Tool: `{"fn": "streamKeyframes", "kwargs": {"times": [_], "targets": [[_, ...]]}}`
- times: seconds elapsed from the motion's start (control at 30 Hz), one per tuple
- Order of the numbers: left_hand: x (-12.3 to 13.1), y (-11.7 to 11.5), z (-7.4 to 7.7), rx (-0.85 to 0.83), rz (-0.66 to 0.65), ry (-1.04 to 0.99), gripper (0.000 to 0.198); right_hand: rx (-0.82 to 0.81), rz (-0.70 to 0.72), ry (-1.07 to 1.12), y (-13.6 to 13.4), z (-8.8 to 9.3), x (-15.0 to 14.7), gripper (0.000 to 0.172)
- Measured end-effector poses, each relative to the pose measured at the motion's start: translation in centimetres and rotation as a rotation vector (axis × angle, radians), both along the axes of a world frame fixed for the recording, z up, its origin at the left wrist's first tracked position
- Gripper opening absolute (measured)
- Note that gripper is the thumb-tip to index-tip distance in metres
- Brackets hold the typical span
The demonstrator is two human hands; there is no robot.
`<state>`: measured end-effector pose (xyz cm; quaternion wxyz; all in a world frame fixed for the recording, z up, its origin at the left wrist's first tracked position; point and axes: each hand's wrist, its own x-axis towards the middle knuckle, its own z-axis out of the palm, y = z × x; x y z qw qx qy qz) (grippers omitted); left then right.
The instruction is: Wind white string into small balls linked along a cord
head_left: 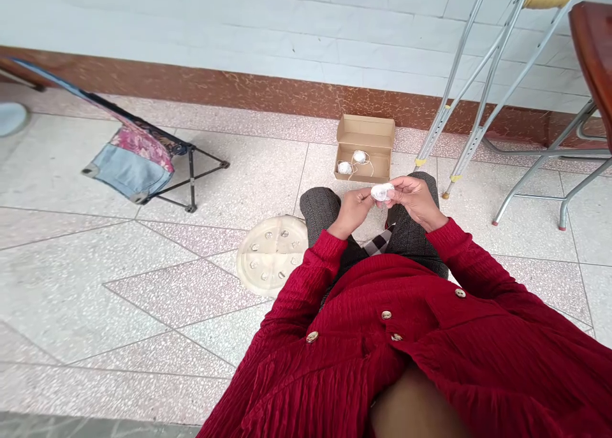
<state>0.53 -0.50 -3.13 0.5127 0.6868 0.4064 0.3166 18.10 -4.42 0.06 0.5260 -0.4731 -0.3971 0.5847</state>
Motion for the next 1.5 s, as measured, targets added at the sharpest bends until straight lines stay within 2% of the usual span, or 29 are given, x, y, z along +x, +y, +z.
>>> {"fn": "streamKeyframes", "kwargs": {"times": [0.13,0.2,0.27,0.33,0.4,0.57,0.67,0.77,0.87,1.0,1.1,1.2,1.27,1.33,1.43,1.5], "targets": [[0.2,-1.9,0.0,0.008,-0.115,0.047,0.04,0.073,-0.162,-0.06,1.9,-1.4,0.4,0.04],[-0.2,-2.2,0.3,0.045,-0.164,0.078,0.04,0.123,-0.222,-0.169,2.7,-2.8,0.8,0.037],[-0.8,-1.9,0.7,0.099,-0.17,0.113,0.039,0.166,-0.222,-0.325,3.0,-4.1,1.3,0.032],[-1.3,-1.0,1.1,0.159,-0.138,0.142,0.038,0.202,-0.172,-0.471,2.7,-5.0,1.4,0.026],[-1.7,0.2,1.5,0.217,-0.098,0.174,0.035,0.211,-0.09,-0.527,2.0,-5.3,1.2,0.024],[-1.8,2.5,1.6,0.285,-0.026,0.191,0.031,0.045,0.243,-0.272,0.7,-3.5,0.7,0.037],[-1.5,2.7,1.3,0.275,-0.001,0.144,0.035,-0.028,0.315,-0.13,0.5,-1.9,1.0,0.044],[-1.2,2.6,0.9,0.233,0.023,0.114,0.036,-0.078,0.267,-0.034,0.1,-1.0,1.0,0.045],[-0.9,2.1,0.3,0.13,0.042,0.068,0.038,-0.112,0.15,0.062,0.1,-0.8,0.5,0.043],[-0.2,0.8,-0.5,0.014,-0.057,0.051,0.04,-0.101,-0.039,0.112,1.3,-1.3,-0.1,0.043],[0.2,-0.4,-0.8,0.002,-0.169,0.099,0.037,-0.055,-0.171,0.004,2.6,-2.4,0.1,0.043],[-0.1,-0.7,-0.5,0.048,-0.186,0.166,0.035,0.042,-0.212,-0.304,3.2,-3.8,1.0,0.037],[-0.7,-0.2,0.1,0.116,-0.152,0.193,0.033,0.1,-0.147,-0.503,2.8,-4.5,1.6,0.03],[-1.2,0.7,0.7,0.185,-0.112,0.204,0.029,0.109,-0.005,-0.559,1.9,-4.7,1.9,0.027],[-1.6,1.7,1.1,0.186,-0.066,0.164,0.025,0.027,0.211,-0.362,0.4,-3.7,1.5,0.033],[-1.2,1.7,0.9,0.114,-0.044,0.109,0.026,-0.029,0.235,-0.18,0.0,-2.5,1.2,0.037]]}}
